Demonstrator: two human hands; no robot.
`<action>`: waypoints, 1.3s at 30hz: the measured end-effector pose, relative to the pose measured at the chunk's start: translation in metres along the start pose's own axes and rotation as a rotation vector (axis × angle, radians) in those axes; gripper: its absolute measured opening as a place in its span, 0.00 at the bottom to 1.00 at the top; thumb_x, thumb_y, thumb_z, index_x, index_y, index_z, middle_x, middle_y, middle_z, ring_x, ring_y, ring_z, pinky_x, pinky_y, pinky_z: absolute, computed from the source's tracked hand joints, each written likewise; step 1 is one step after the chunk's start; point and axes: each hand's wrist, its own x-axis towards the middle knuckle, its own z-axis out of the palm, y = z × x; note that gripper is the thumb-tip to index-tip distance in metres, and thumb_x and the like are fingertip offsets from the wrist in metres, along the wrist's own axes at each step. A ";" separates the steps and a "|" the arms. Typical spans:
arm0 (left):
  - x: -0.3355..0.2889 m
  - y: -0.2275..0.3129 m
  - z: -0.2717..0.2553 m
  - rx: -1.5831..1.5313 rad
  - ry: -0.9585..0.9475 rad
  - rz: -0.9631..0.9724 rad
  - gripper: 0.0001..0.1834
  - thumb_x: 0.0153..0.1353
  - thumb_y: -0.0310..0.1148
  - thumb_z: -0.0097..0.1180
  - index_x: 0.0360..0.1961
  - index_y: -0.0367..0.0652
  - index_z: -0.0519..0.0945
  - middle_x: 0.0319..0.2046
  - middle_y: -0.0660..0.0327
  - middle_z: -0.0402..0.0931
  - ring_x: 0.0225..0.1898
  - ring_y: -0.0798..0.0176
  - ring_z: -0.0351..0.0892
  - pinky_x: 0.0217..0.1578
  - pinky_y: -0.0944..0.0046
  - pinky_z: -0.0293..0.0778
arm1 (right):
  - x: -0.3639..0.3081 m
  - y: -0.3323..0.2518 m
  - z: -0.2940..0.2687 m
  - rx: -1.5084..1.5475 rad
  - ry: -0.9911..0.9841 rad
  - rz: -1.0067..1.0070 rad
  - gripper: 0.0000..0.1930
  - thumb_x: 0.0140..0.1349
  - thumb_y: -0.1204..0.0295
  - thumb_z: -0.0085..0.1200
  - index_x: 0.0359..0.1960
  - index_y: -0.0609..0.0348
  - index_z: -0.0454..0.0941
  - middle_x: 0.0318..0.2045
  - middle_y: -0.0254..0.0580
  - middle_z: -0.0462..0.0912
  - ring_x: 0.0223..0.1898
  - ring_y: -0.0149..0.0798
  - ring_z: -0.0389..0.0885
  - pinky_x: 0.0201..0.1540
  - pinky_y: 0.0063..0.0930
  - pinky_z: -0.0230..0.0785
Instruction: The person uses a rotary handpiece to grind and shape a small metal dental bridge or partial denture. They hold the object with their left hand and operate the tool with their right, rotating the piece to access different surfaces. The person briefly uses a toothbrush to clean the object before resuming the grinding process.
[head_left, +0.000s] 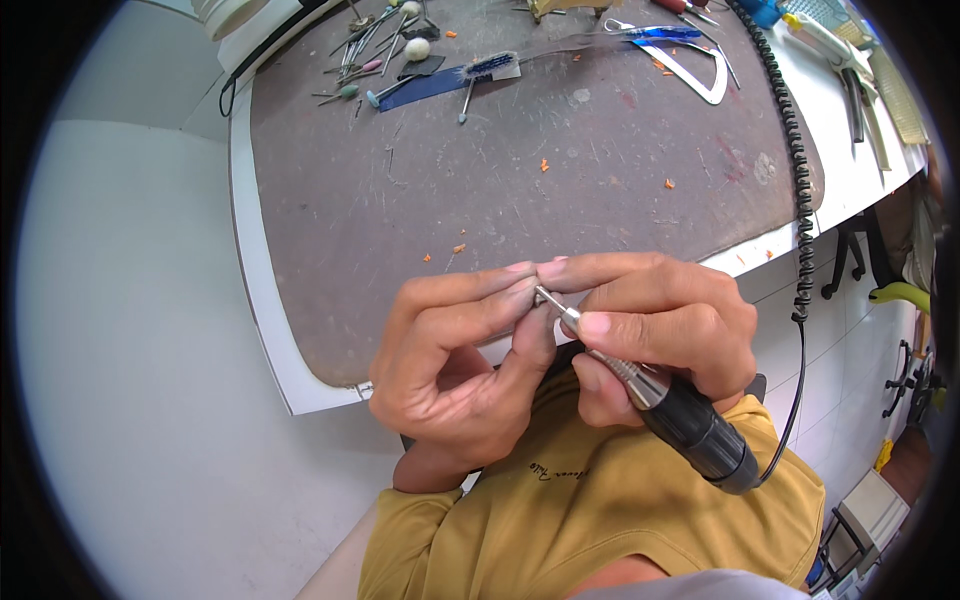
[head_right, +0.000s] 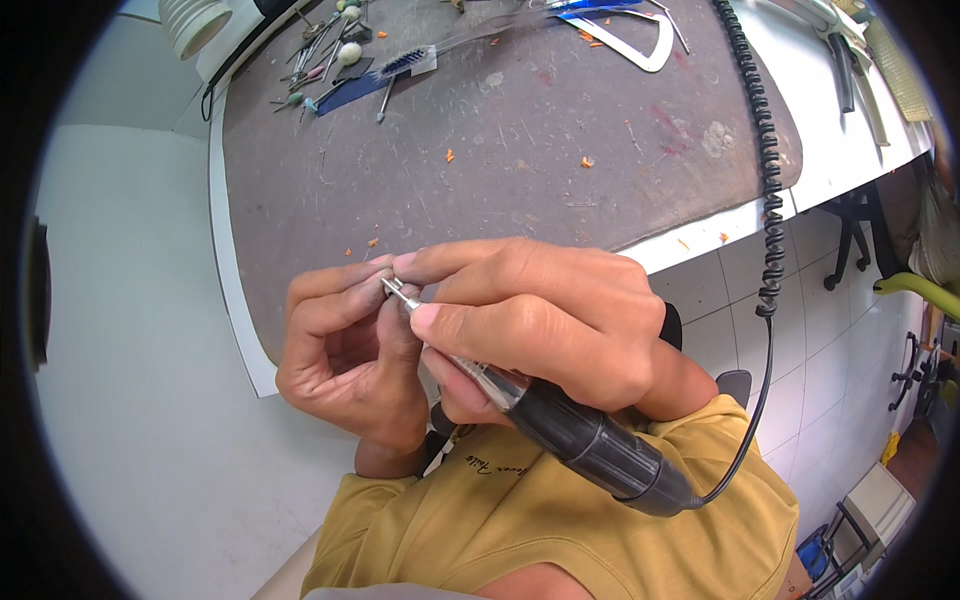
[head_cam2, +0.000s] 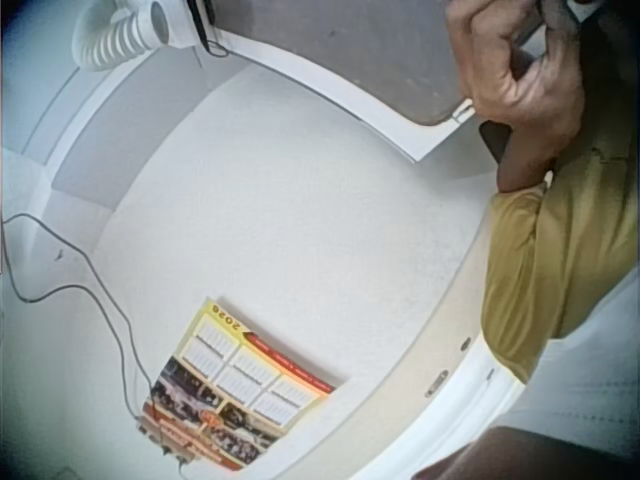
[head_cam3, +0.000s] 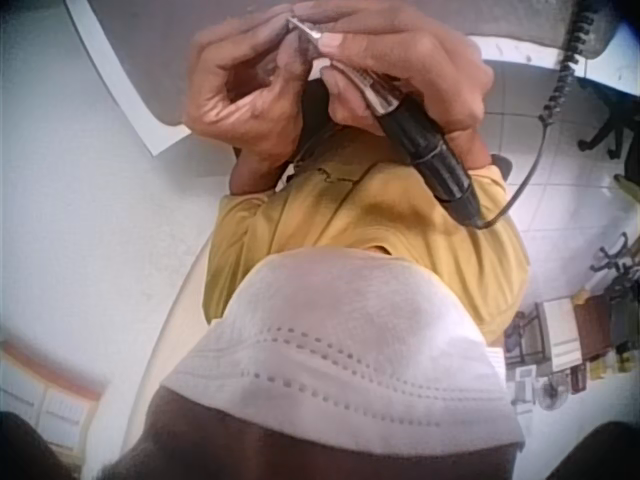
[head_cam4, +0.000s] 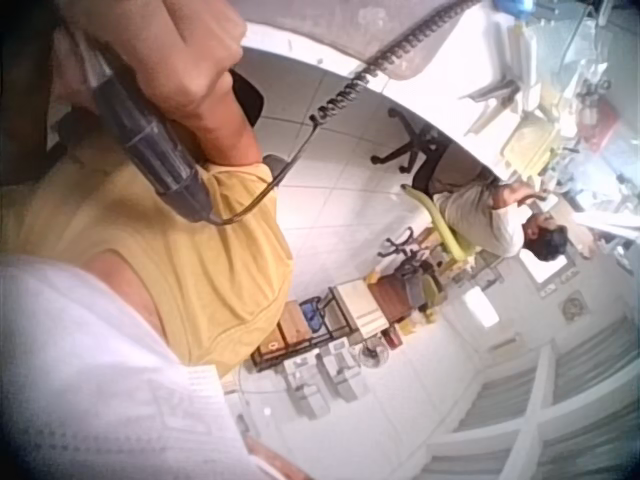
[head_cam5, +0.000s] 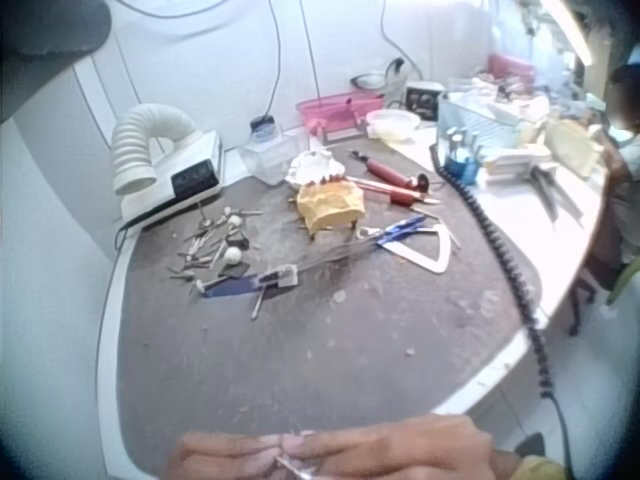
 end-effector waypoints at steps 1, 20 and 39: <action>0.000 -0.001 0.001 -0.017 0.017 0.013 0.13 0.48 0.13 0.67 0.36 0.33 0.82 0.37 0.49 0.79 0.36 0.60 0.84 0.36 0.69 0.83 | 0.000 0.000 0.000 -0.003 -0.002 0.001 0.12 0.45 0.80 0.68 0.32 0.64 0.79 0.25 0.47 0.82 0.33 0.49 0.88 0.35 0.35 0.84; 0.001 0.000 0.000 -0.033 -0.009 -0.049 0.14 0.48 0.13 0.66 0.38 0.33 0.82 0.38 0.49 0.80 0.38 0.60 0.84 0.38 0.68 0.83 | -0.001 0.000 -0.003 -0.038 -0.051 -0.002 0.15 0.47 0.79 0.68 0.36 0.64 0.79 0.27 0.48 0.83 0.37 0.51 0.88 0.34 0.32 0.83; 0.002 -0.002 -0.002 -0.095 -0.018 -0.067 0.14 0.47 0.12 0.66 0.38 0.32 0.82 0.38 0.48 0.79 0.39 0.60 0.84 0.38 0.69 0.84 | -0.001 -0.002 -0.001 -0.054 -0.048 0.012 0.15 0.46 0.80 0.68 0.36 0.65 0.79 0.28 0.47 0.83 0.37 0.52 0.87 0.35 0.34 0.84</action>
